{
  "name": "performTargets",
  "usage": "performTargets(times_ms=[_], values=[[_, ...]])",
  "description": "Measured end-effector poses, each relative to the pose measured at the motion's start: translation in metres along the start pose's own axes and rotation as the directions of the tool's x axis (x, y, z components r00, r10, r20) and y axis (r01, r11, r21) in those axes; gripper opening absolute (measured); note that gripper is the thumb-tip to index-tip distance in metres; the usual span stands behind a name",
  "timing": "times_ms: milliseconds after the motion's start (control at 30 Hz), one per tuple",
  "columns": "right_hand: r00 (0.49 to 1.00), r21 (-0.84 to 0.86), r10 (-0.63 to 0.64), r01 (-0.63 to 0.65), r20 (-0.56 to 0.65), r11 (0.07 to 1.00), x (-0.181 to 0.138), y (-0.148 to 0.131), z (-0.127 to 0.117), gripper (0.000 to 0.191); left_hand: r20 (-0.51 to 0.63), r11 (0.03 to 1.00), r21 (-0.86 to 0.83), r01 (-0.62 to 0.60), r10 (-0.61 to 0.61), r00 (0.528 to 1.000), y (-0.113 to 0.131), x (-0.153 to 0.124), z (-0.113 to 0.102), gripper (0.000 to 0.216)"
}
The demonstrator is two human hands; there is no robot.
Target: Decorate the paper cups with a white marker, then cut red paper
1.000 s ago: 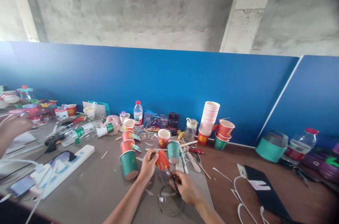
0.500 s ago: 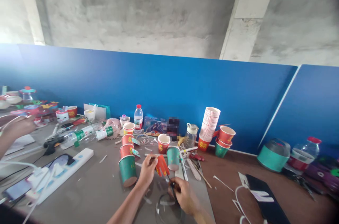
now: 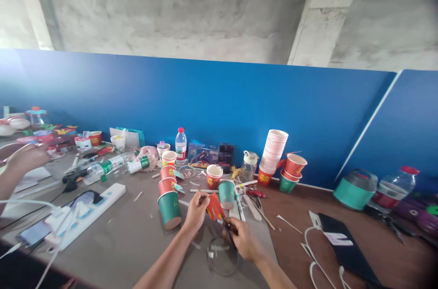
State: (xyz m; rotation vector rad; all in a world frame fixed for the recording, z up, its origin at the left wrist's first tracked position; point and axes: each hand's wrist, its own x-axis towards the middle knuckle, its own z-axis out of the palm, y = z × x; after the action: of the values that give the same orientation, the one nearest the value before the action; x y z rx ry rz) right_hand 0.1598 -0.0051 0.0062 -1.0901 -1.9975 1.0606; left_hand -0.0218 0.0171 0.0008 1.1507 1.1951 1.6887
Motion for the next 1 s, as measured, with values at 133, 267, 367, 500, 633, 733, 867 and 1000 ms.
performTargets(times_ms=[133,267,367,500,633,733,867,1000], values=[[1.000,0.001,-0.011,0.011,0.005,1.000,-0.001,-0.003,0.000,0.016,-0.006,0.998,-0.046,0.034,-0.034,0.999,-0.001,0.001,0.000,0.022],[0.999,0.081,0.002,0.001,-0.036,0.997,0.000,-0.002,0.001,0.012,-0.020,0.989,-0.125,0.074,-0.077,0.997,-0.003,0.002,0.000,0.026],[0.991,0.235,0.050,-0.020,-0.123,0.972,0.003,0.002,-0.004,0.016,-0.047,0.974,-0.200,0.103,-0.114,0.992,-0.002,0.004,0.000,0.031],[0.962,0.309,0.044,0.042,-0.268,0.950,0.006,0.007,-0.013,0.027,-0.057,0.944,-0.298,0.145,-0.169,0.984,0.003,0.004,0.000,0.039],[0.927,0.194,-0.020,0.099,-0.375,0.976,0.005,0.007,-0.013,0.029,-0.031,0.916,-0.357,0.186,-0.210,0.977,0.007,0.002,0.001,0.043],[0.918,-0.013,-0.087,0.089,-0.388,0.996,0.003,0.004,-0.011,0.026,-0.023,0.902,-0.382,0.202,-0.228,0.973,0.007,0.002,0.001,0.038],[0.906,-0.296,-0.172,0.054,-0.387,0.954,0.001,0.000,-0.009,0.025,-0.016,0.880,-0.424,0.212,-0.242,0.970,0.009,0.003,0.001,0.034],[0.916,-0.502,-0.215,0.016,-0.340,0.864,-0.001,-0.003,-0.009,0.029,0.004,0.851,-0.468,0.236,-0.266,0.964,0.013,0.002,0.001,0.036]])
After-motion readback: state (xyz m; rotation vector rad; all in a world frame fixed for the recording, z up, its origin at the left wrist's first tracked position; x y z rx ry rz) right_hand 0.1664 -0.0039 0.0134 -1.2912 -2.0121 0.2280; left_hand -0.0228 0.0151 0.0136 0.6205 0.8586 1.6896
